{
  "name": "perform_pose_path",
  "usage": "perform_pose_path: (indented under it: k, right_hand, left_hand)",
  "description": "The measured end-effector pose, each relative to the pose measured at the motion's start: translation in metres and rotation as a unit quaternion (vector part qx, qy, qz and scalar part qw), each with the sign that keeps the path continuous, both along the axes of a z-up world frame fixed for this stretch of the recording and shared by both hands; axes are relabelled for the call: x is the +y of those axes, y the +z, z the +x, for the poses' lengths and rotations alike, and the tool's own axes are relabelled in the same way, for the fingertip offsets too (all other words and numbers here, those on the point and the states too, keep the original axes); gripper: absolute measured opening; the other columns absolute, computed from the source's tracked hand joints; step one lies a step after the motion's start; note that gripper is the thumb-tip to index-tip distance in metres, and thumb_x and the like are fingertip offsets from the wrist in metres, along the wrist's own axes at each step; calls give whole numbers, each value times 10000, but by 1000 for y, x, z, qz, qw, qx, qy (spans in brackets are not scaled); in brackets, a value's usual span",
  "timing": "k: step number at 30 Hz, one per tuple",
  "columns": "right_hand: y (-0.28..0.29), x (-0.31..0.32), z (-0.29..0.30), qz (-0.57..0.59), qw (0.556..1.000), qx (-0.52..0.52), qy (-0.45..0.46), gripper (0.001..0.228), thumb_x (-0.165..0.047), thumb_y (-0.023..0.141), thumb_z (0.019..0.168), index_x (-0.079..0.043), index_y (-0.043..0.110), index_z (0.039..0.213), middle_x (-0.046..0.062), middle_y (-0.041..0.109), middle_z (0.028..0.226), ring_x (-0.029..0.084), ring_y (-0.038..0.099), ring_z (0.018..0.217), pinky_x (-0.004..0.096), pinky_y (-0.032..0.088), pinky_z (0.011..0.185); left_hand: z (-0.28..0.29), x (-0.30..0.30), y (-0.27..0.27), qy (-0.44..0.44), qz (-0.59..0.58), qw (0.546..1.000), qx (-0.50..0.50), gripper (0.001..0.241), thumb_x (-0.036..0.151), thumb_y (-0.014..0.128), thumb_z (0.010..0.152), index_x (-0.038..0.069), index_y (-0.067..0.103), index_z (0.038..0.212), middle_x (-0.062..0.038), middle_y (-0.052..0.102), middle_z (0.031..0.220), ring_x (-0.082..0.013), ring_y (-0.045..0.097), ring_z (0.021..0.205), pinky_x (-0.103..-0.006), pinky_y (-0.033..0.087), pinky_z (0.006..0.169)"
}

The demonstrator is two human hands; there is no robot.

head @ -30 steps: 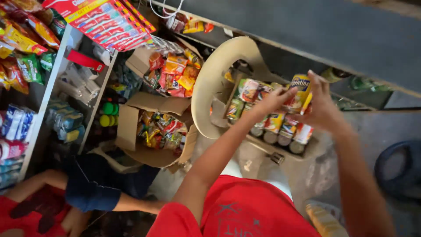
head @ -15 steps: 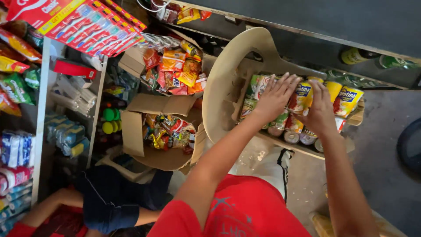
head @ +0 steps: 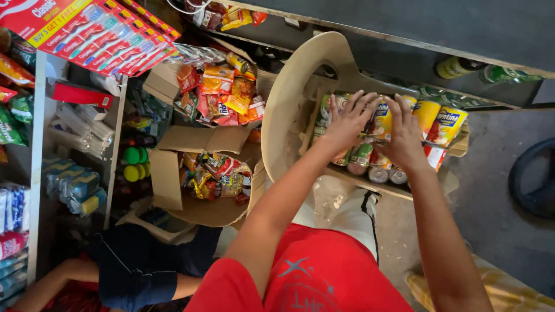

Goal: Organizes and stocks various canned goods onto shelves in a grocery store.

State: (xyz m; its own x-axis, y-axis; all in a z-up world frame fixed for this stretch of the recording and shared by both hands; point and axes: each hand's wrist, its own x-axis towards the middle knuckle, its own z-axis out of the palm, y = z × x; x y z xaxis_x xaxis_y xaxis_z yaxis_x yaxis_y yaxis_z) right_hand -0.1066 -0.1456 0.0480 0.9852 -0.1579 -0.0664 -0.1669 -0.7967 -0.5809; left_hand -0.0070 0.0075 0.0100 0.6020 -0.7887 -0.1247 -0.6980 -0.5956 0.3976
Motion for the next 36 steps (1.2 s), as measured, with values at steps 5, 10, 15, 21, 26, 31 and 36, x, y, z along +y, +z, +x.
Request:
perform_pose_path:
  k: [5,10,15,21,26,31,36]
  right_hand:
    - [4,-4,-8,-1,1000,3,13,1210,-195,938,604,-130,264,1606,185,252,1669,466,368,1432,527,344,1181]
    - [18,-7,-13,10,1000,23,15,1224,-244,947,613,-147,247,1613,193,204,1672,467,292,1484,542,296,1202]
    - [24,-14,-23,60,998,-1,17,1162,-214,921,628,-158,258,1581,206,192,1649,470,250,1493,548,286,1196]
    - [130,-52,-33,60,978,-197,19,602,-52,694,911,-129,512,1479,187,385,1582,367,454,1381,487,376,1190]
    - [221,-156,-37,-69,941,-329,-21,460,-6,647,931,-82,593,1382,167,485,1485,377,467,1383,506,374,1201]
    - [297,-245,-40,-244,890,-374,-94,301,-122,761,1013,-43,622,1267,169,502,1371,424,444,1324,561,356,1135]
    - [303,-275,-28,-317,879,-349,-75,297,-233,804,900,-101,679,1135,164,521,1347,427,448,1259,574,375,1026]
  left_hand:
    - [4,9,9,32,-85,995,49,1340,366,984,496,283,196,1576,-10,168,1635,-335,133,1549,-810,123,1148]
    - [-3,20,17,101,-130,984,70,1398,385,995,438,283,192,1577,-30,160,1638,-365,129,1549,-735,121,1190]
    - [-22,10,22,109,-176,978,0,1245,474,920,613,176,206,1589,-108,216,1617,-411,193,1505,-639,163,1225]
    - [-33,-70,129,82,-318,943,-54,947,298,799,832,94,268,1589,-162,309,1591,-414,300,1489,-558,260,1240]
    - [-51,-162,236,3,-434,899,-64,835,209,728,907,73,270,1593,-185,333,1594,-418,337,1501,-515,298,1278]
    - [-63,-260,259,-43,-479,874,-62,811,147,684,938,28,231,1601,-232,305,1618,-461,318,1505,-526,295,1279]
    - [-81,-315,234,23,-515,857,20,898,165,671,940,-40,122,1621,-310,239,1612,-500,270,1496,-528,260,1263]
